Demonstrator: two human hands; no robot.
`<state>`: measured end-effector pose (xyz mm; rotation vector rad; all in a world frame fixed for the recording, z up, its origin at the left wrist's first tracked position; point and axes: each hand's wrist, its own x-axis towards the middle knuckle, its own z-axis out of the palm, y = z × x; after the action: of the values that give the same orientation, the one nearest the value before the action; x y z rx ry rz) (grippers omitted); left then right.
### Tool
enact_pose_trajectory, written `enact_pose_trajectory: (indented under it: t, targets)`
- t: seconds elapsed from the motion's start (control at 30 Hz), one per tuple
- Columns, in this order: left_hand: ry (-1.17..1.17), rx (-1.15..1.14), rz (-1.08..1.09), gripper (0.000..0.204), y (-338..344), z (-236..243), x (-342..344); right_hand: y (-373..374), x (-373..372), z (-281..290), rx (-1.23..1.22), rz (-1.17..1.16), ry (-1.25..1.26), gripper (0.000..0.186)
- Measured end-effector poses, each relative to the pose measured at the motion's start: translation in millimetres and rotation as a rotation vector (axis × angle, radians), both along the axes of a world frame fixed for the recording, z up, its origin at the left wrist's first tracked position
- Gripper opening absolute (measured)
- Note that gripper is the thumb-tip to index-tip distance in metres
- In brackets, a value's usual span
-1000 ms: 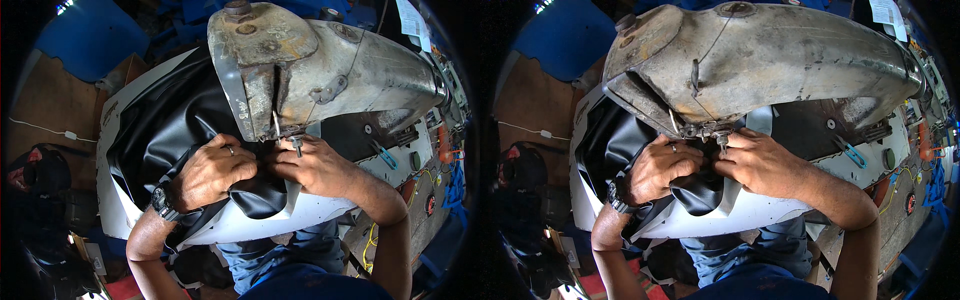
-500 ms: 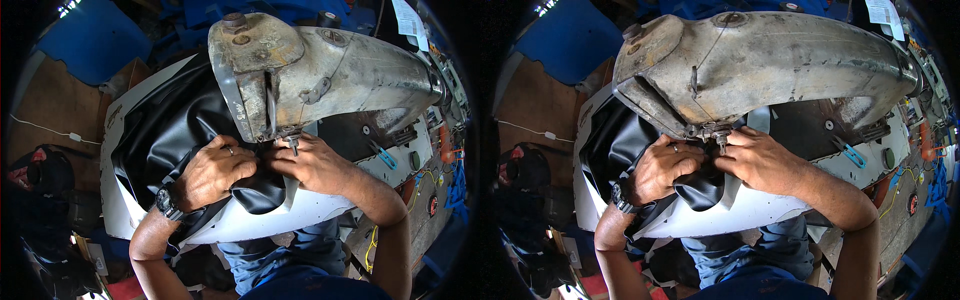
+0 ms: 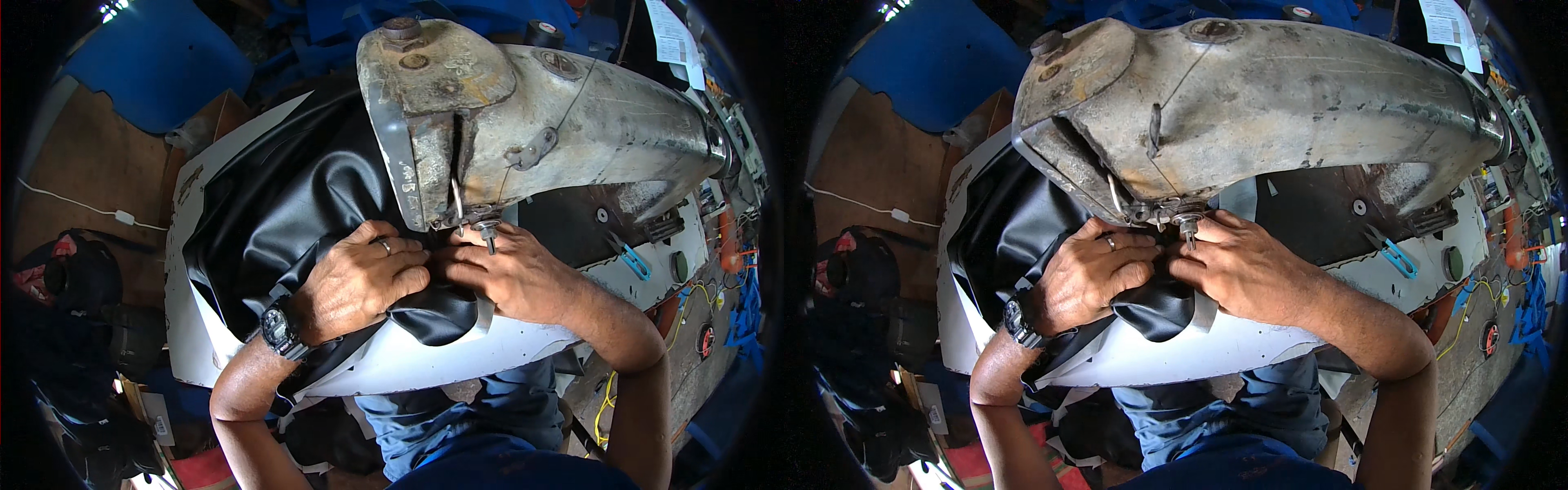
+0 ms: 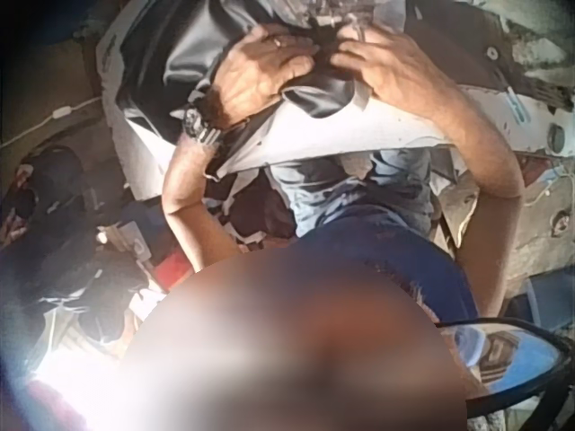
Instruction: The person sews a black vinyl or leather cover using an industrial sewing machine.
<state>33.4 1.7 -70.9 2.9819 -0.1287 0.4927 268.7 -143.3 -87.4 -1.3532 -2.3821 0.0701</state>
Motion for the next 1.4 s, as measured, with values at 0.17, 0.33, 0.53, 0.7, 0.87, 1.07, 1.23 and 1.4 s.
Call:
enact_pose_trajectory:
  t: [0.17,0.33,0.53,0.7,0.87,1.07,1.23,1.4]
  targets:
    - [-0.001,0.002,-0.001,0.018,-2,1,0,0,0,2,0.005,-0.005,-0.013,0.024]
    - [0.009,0.028,0.037,0.017,-6,3,1,0,1,-1,-0.012,-0.03,0.024,0.024]
    - [0.023,0.04,0.112,0.024,-14,-1,2,2,4,-5,0.005,-0.043,0.019,0.024]
    - [0.015,0.145,0.168,0.024,-31,4,7,2,6,-8,0.122,0.047,-0.018,0.021]
    - [0.03,0.159,0.163,0.025,-40,5,2,3,7,-4,-0.011,0.026,0.074,0.019]
    - [0.007,0.078,0.239,0.038,-54,-4,-6,4,8,2,-0.005,0.036,0.11,0.019]
    - [0.026,0.037,0.317,0.035,-62,-5,-6,5,10,3,-0.011,0.04,0.122,0.024]
    - [0.002,-0.016,0.381,0.048,-70,-4,-1,7,14,1,-0.005,0.032,0.136,0.026]
